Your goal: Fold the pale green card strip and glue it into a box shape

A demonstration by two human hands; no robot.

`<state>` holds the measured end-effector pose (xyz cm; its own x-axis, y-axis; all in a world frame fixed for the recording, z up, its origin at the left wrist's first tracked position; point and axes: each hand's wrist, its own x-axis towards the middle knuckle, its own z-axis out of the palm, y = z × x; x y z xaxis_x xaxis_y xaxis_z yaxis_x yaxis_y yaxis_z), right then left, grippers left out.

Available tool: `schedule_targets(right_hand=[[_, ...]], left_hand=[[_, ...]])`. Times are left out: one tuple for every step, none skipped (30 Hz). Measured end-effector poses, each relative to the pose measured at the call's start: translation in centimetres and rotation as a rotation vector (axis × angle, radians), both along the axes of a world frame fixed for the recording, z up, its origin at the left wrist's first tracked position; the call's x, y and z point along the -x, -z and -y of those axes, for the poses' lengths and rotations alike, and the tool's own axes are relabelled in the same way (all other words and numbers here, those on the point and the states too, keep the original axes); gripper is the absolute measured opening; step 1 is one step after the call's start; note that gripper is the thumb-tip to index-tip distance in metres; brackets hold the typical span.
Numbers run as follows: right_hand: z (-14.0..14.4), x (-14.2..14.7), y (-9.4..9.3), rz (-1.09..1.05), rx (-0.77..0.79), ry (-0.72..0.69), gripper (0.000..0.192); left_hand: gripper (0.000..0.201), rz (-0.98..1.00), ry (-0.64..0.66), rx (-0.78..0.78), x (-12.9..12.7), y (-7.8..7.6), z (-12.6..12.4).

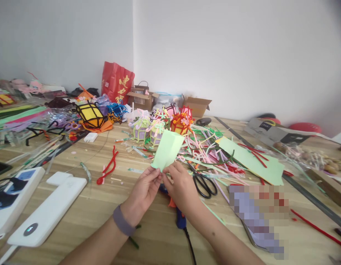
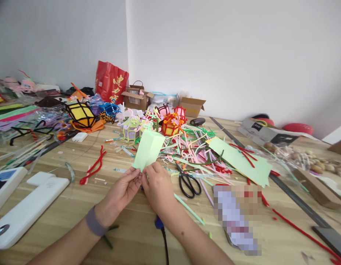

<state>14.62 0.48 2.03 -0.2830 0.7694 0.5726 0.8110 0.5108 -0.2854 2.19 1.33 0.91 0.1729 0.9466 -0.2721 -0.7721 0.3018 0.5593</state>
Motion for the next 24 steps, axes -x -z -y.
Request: schedule_targets(right_hand=[[-0.03, -0.03, 0.03, 0.004, -0.002, 0.0, 0.011], [-0.07, -0.08, 0.07, 0.011, -0.011, 0.001, 0.012], [-0.14, -0.12, 0.14, 0.02, -0.028, 0.002, 0.013], [-0.22, -0.17, 0.21, 0.032, -0.05, 0.005, 0.014], [-0.3, -0.21, 0.3, 0.047, -0.074, 0.01, 0.015], [-0.37, -0.24, 0.39, 0.065, -0.098, 0.017, 0.017], [-0.44, -0.26, 0.47, 0.085, -0.121, 0.026, 0.018], [-0.5, -0.27, 0.54, 0.105, -0.142, 0.035, 0.019], [-0.54, -0.28, 0.6, 0.123, -0.16, 0.044, 0.019], [-0.57, -0.29, 0.63, 0.141, -0.174, 0.05, 0.02], [-0.6, -0.3, 0.64, 0.156, -0.186, 0.053, 0.02], [-0.62, -0.32, 0.64, 0.167, -0.195, 0.054, 0.02], [-0.64, -0.35, 0.63, 0.174, -0.202, 0.053, 0.019], [-0.64, -0.37, 0.61, 0.177, -0.205, 0.052, 0.019], [-0.64, -0.39, 0.57, 0.177, -0.205, 0.049, 0.019], [-0.63, -0.41, 0.54, 0.177, -0.204, 0.046, 0.019], [-0.61, -0.42, 0.5, 0.177, -0.204, 0.044, 0.019], [-0.57, -0.42, 0.47, 0.181, -0.203, 0.043, 0.018], [-0.52, -0.41, 0.45, 0.188, -0.204, 0.042, 0.018], [-0.47, -0.39, 0.45, 0.196, -0.206, 0.042, 0.019], [-0.41, -0.36, 0.47, 0.204, -0.209, 0.043, 0.019], [-0.37, -0.32, 0.51, 0.212, -0.209, 0.042, 0.02], [-0.33, -0.27, 0.57, 0.219, -0.203, 0.039, 0.021], [-0.31, -0.22, 0.65, 0.221, -0.192, 0.038, 0.022]], left_hand=[[0.018, 0.001, 0.013, 0.005, -0.01, -0.07, 0.03], [0.018, 0.002, 0.025, 0.007, -0.03, -0.12, 0.04], [0.019, 0.003, 0.034, 0.008, -0.05, -0.14, 0.04], [0.019, 0.004, 0.04, 0.007, -0.07, -0.13, 0.03], [0.02, 0.007, 0.042, 0.006, -0.1, -0.09, 0.0], [0.02, 0.013, 0.039, 0.005, -0.12, -0.04, -0.02], [0.02, 0.023, 0.034, 0.005, -0.13, 0.01, -0.04], [0.021, 0.035, 0.028, 0.007, -0.15, 0.07, -0.06], [0.021, 0.049, 0.024, 0.01, -0.15, 0.11, -0.07], [0.021, 0.062, 0.023, 0.013, -0.15, 0.13, -0.08], [0.021, 0.074, 0.025, 0.016, -0.15, 0.13, -0.07], [0.021, 0.082, 0.026, 0.018, -0.15, 0.12, -0.06], [0.021, 0.085, 0.027, 0.019, -0.14, 0.09, -0.05], [0.021, 0.082, 0.025, 0.02, -0.15, 0.05, -0.03], [0.021, 0.074, 0.023, 0.02, -0.15, 0.01, -0.01], [0.021, 0.064, 0.022, 0.019, -0.16, -0.02, 0.02], [0.021, 0.054, 0.023, 0.015, -0.18, -0.03, 0.05], [0.021, 0.048, 0.026, 0.006, -0.21, -0.02, 0.08], [0.021, 0.047, 0.03, -0.007, -0.24, -0.01, 0.11], [0.021, 0.051, 0.033, -0.026, -0.28, 0.02, 0.14], [0.021, 0.055, 0.035, -0.045, -0.31, 0.05, 0.16], [0.021, 0.056, 0.036, -0.06, -0.34, 0.07, 0.17], [0.021, 0.054, 0.035, -0.069, -0.36, 0.08, 0.16], [0.022, 0.05, 0.032, -0.072, -0.37, 0.07, 0.15]])
